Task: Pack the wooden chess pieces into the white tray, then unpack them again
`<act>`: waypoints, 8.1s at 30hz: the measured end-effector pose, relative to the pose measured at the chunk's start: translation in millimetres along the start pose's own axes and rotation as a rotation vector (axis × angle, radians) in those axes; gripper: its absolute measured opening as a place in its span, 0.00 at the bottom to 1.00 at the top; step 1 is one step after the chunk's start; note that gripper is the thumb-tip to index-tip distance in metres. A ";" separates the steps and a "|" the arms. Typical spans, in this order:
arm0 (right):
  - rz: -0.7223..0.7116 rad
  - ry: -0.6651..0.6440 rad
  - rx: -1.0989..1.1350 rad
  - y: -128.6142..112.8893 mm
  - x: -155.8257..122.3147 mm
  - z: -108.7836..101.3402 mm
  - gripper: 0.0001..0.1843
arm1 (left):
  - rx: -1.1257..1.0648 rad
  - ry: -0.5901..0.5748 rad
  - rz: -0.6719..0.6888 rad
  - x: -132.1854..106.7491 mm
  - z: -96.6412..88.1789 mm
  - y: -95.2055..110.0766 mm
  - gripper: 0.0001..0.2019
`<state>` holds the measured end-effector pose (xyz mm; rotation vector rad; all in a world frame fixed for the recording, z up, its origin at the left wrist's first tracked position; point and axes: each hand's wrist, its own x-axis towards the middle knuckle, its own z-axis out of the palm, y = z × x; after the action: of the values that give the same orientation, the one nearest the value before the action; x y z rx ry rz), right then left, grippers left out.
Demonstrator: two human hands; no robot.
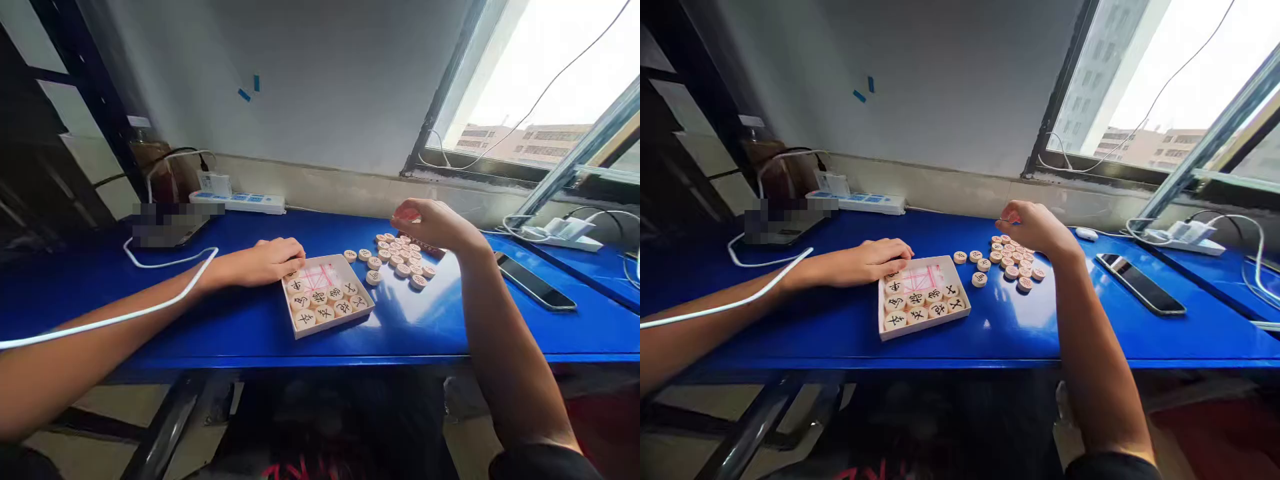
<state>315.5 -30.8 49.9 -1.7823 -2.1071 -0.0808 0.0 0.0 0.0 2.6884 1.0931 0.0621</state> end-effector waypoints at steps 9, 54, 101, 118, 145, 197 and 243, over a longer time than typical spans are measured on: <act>-0.409 -0.395 0.035 -70.9 -18.1 24.0 0.13 | 0.045 -0.041 0.005 -1.6 0.3 -0.8 0.19; -0.549 -0.459 -0.178 -87.6 -27.9 39.2 0.08 | 0.084 -0.035 0.015 -2.3 2.3 3.8 0.19; -0.054 -0.144 -0.011 -6.2 -47.8 -29.5 0.28 | 0.073 -0.042 0.021 -2.9 4.8 -3.5 0.20; -0.509 -0.408 0.003 -72.8 -37.1 32.2 0.22 | 0.074 -0.039 0.035 -4.0 5.2 -1.3 0.20; -0.352 -0.028 0.081 -26.9 -27.0 3.6 0.17 | 0.124 -0.103 -0.013 -6.5 -4.0 -2.3 0.22; -0.549 -0.140 -0.006 -83.2 -30.8 41.0 0.11 | 0.091 -0.027 0.032 -0.5 0.8 -10.1 0.26; -0.282 -0.417 0.056 -108.9 -33.6 36.4 0.08 | 0.082 -0.058 0.052 0.4 -2.0 -8.2 0.25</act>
<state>206.1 -73.2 26.8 -1.5595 -2.6128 0.2975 -5.6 6.4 0.0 2.7721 1.0307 -0.0523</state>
